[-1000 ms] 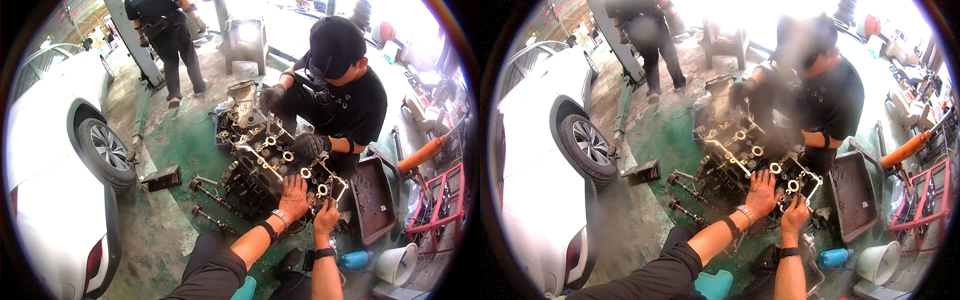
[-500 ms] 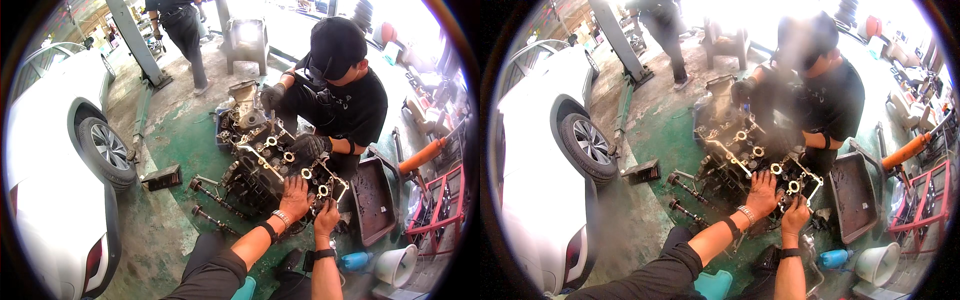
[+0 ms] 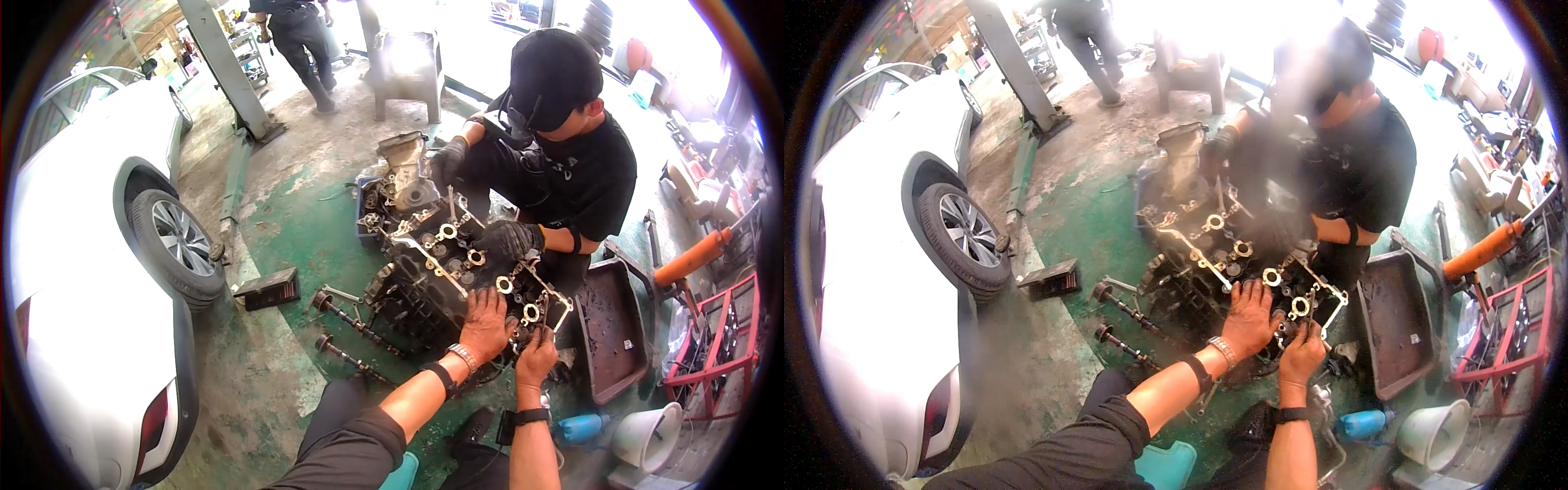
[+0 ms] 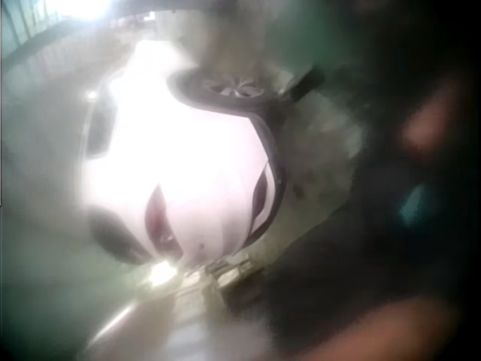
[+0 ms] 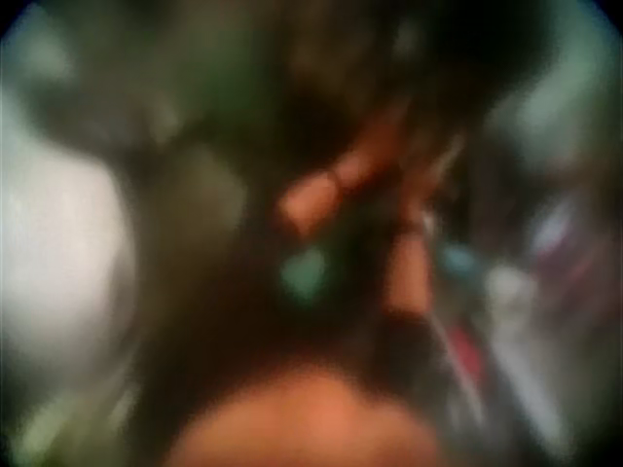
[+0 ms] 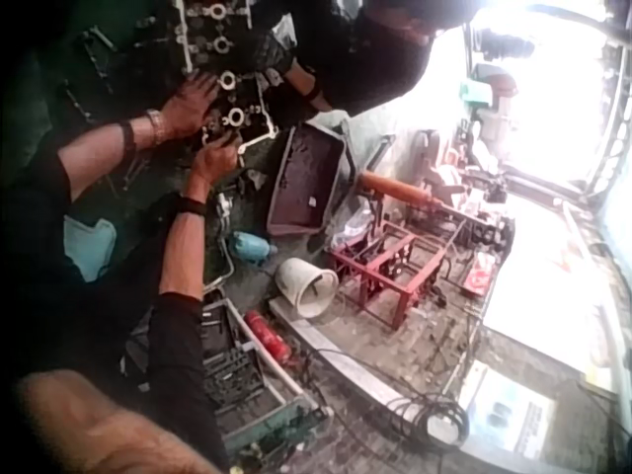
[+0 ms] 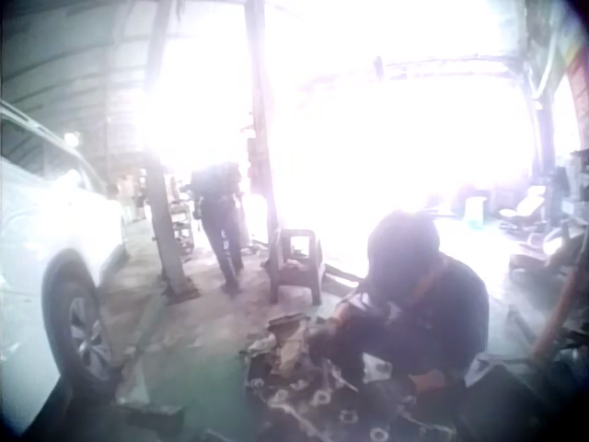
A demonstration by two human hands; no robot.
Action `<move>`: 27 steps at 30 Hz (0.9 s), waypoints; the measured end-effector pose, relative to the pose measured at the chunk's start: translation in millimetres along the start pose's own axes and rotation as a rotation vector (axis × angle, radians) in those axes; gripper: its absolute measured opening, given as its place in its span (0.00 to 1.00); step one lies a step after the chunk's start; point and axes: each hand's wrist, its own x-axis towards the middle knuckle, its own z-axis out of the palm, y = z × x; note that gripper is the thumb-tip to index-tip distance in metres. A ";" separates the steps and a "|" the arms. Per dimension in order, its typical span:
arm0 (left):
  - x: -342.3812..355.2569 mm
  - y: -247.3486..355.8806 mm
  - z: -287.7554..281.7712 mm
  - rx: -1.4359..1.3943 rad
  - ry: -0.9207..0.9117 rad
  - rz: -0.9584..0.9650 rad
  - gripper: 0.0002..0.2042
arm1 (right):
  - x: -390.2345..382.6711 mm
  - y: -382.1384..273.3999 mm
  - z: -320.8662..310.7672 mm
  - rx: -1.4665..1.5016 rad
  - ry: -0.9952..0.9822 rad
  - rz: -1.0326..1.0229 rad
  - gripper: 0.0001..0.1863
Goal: The person holds and inspects small metal bolts and components by hand while other people work on a disassembled engine block in a garage.
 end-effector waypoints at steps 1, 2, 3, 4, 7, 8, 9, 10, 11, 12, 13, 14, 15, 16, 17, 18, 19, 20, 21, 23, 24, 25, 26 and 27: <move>-0.1 0.5 0.2 0.005 0.003 0.001 0.30 | -0.2 0.1 -0.6 0.014 -0.006 0.007 0.08; 0.4 0.6 0.1 0.009 -0.011 -0.003 0.30 | -0.2 -0.2 -0.6 0.029 -0.012 0.013 0.09; 0.7 0.5 -0.1 0.018 0.011 -0.004 0.30 | -0.2 -0.5 -0.7 0.034 -0.015 0.010 0.09; 0.8 0.6 -0.5 0.005 -0.003 -0.004 0.30 | -0.2 -0.8 -1.1 0.035 -0.018 0.019 0.09; 0.9 0.0 -1.8 0.002 -0.009 0.002 0.30 | 0.1 -1.9 -0.8 0.020 0.006 0.029 0.10; 0.9 0.3 -1.8 0.005 -0.001 0.005 0.30 | 0.1 -1.9 -1.0 0.025 -0.009 0.038 0.10; 0.9 0.5 -1.8 0.003 -0.006 0.006 0.30 | 0.1 -1.8 -1.1 0.030 -0.025 0.049 0.11; 1.2 0.2 -1.8 0.000 -0.006 0.004 0.30 | 0.0 -1.5 -1.3 0.042 -0.022 0.048 0.10; 1.1 0.1 -1.8 0.005 0.005 0.004 0.30 | -0.1 -1.1 -1.2 0.036 -0.028 0.044 0.10; 1.0 0.2 -1.8 0.006 -0.001 0.002 0.31 | -0.1 -0.8 -1.2 0.035 -0.027 0.038 0.10; 1.0 0.1 -1.9 0.003 -0.010 0.001 0.31 | -0.1 -0.4 -1.1 0.045 -0.020 0.030 0.10; 1.1 0.0 -1.9 0.007 -0.006 -0.001 0.31 | 0.0 0.0 -1.0 0.034 -0.026 0.032 0.10; 1.2 0.1 -2.0 0.004 -0.016 -0.004 0.31 | 0.1 0.3 -0.9 0.034 -0.029 0.032 0.10; 1.3 0.2 -2.1 -0.004 -0.033 -0.006 0.31 | 0.2 0.5 -0.8 0.050 -0.027 0.028 0.10; 1.3 0.2 -2.2 0.001 -0.026 -0.006 0.31 | 0.3 0.6 -0.7 0.034 -0.033 0.032 0.10; 1.3 0.3 -2.3 0.006 -0.032 -0.007 0.31 | 0.3 0.6 -0.6 0.032 -0.036 0.032 0.10; 1.4 0.3 -2.3 0.004 -0.041 -0.006 0.31 | 0.3 0.5 -0.5 0.042 -0.038 0.040 0.10; 1.4 0.3 -2.4 0.010 -0.038 -0.008 0.31 | 0.3 0.4 -0.5 0.029 -0.040 0.033 0.10; 1.3 0.2 -2.5 0.006 -0.028 -0.006 0.31 | 0.3 0.3 -0.5 0.027 -0.037 0.033 0.10; 0.8 0.5 -2.4 0.002 -0.020 -0.004 0.31 | 0.1 0.1 -0.5 0.024 -0.033 0.035 0.10; 0.7 0.3 -2.5 -0.002 -0.019 -0.004 0.31 | 0.0 0.2 -0.3 0.037 -0.032 0.048 0.10; 0.7 0.2 -2.4 -0.011 -0.016 -0.003 0.31 | 0.0 0.4 -0.3 0.067 -0.028 0.058 0.10; 0.7 0.3 -2.3 -0.006 -0.018 -0.005 0.31 | 0.1 0.8 -0.2 0.050 -0.031 0.061 0.10; 0.9 0.4 -2.2 -0.004 -0.021 -0.006 0.31 | 0.4 1.1 -0.2 0.031 -0.032 0.048 0.11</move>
